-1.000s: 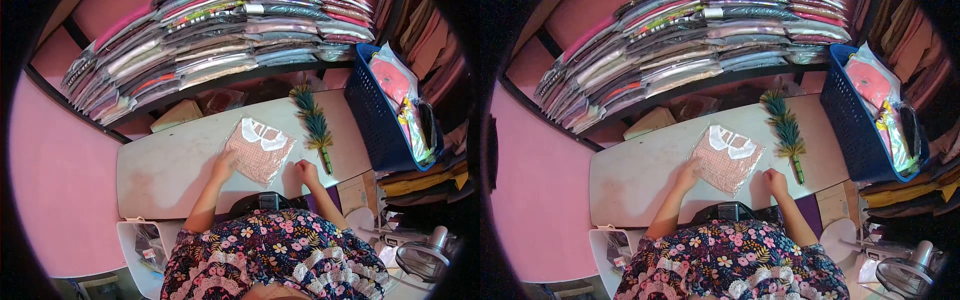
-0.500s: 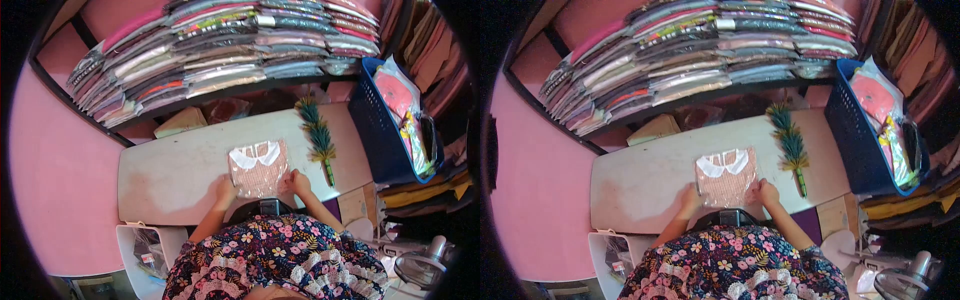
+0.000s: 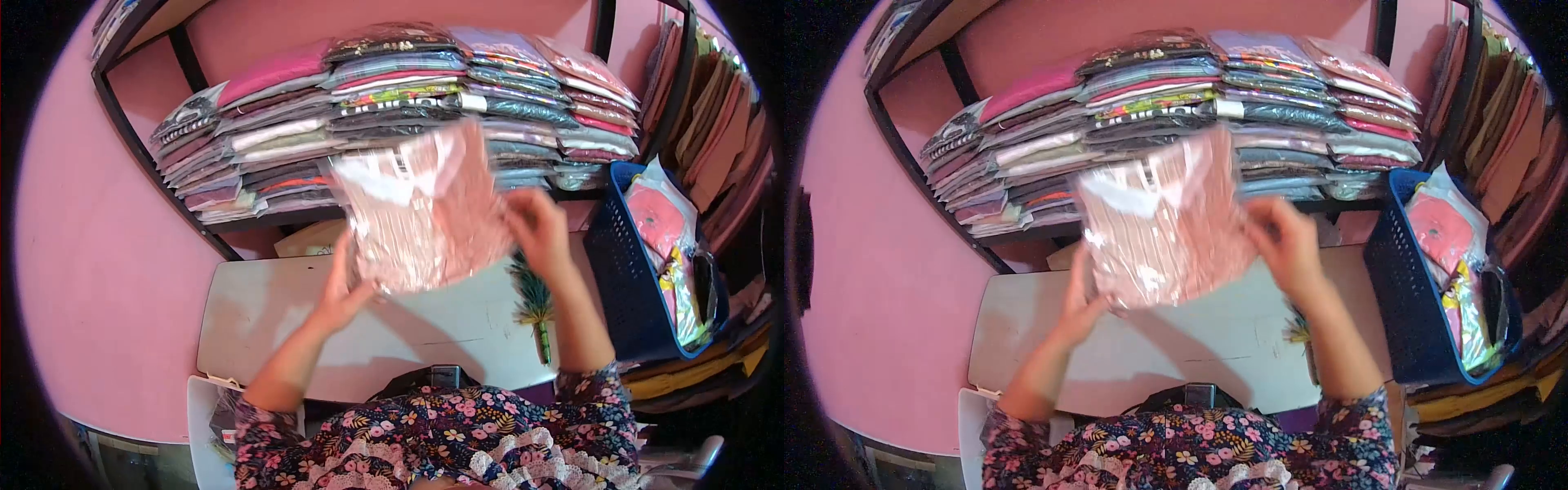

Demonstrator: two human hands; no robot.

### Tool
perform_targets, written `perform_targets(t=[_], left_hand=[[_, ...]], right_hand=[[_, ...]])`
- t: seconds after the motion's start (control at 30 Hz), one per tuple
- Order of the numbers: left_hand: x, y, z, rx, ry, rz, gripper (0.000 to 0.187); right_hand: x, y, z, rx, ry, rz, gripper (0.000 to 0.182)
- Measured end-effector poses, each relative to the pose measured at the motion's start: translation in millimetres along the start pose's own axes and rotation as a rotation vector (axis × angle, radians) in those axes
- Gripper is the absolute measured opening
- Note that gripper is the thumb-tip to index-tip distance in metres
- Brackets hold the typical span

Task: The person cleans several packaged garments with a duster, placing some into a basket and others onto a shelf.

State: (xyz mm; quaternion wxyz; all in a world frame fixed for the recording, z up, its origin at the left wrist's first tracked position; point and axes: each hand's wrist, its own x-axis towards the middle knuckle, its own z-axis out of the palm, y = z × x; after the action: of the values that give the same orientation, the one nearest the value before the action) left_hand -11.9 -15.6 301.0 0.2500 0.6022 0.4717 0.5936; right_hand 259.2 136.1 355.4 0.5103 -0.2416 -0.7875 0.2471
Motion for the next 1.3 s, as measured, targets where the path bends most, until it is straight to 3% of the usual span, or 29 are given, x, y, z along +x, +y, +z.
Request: perform_targets(t=[0.1,0.13,0.2,0.23,0.4,0.47,0.5,0.57,0.6,0.67,1.0,1.13,1.2,1.27,1.3], left_hand=[[71.7,83.0,-19.4,-0.055,-0.069,-0.075,0.08],[97.0,93.6,-24.6,0.0,0.021,-0.063,0.082],[151.2,115.1,-35.9,0.104,0.123,0.125,0.07],[177.6,127.0,-41.2,0.103,0.15,0.128,0.068],[297.6,115.2,-83.0,0.036,0.31,0.088,0.063],[324.6,93.0,-94.5,0.035,0.294,0.009,0.058],[333.7,81.6,-98.9,0.03,0.281,-0.073,0.054],[339.7,62.4,-107.2,0.084,0.243,-0.145,0.049],[339.5,57.1,-107.3,0.142,0.21,-0.218,0.046],[337.2,45.7,-108.7,0.075,0.236,-0.177,0.041],[301.5,54.8,-105.7,0.284,0.162,-0.107,0.06],[265.6,49.6,-93.2,0.638,0.287,0.063,0.073],[237.9,34.4,-84.5,0.566,0.186,0.261,0.069],[200.2,38.5,-60.5,0.797,0.092,0.283,0.067],[181.2,45.9,-43.4,0.834,0.039,0.134,0.065]], right_hand=[[80.3,-21.0,-13.6,0.013,0.123,-0.138,0.024],[107.3,-25.3,-13.6,0.101,0.16,-0.133,0.024],[167.1,-25.0,-12.7,0.07,0.217,-0.304,0.024],[199.6,-21.0,-11.2,0.107,0.227,-0.37,0.026],[327.1,25.1,22.0,-0.061,0.41,-0.282,0.04],[346.4,43.9,47.1,-0.082,0.394,0.019,0.036],[345.9,51.1,53.3,-0.085,0.399,0.02,0.036],[337.0,60.2,62.9,-0.504,0.122,-0.101,0.023],[335.2,60.8,65.1,-0.51,0.126,-0.097,0.023],[328.7,65.2,69.9,-0.533,0.122,-0.167,0.017],[315.7,58.1,49.5,-0.845,0.062,-0.305,0.023],[264.6,48.0,4.1,-0.81,0.064,-0.491,0.03],[210.8,32.3,-43.3,-0.762,0.012,-0.553,0.028],[161.0,19.5,-104.4,-0.747,-0.157,-0.481,0.025],[138.4,16.9,-139.7,-0.759,-0.209,-0.382,0.026]])
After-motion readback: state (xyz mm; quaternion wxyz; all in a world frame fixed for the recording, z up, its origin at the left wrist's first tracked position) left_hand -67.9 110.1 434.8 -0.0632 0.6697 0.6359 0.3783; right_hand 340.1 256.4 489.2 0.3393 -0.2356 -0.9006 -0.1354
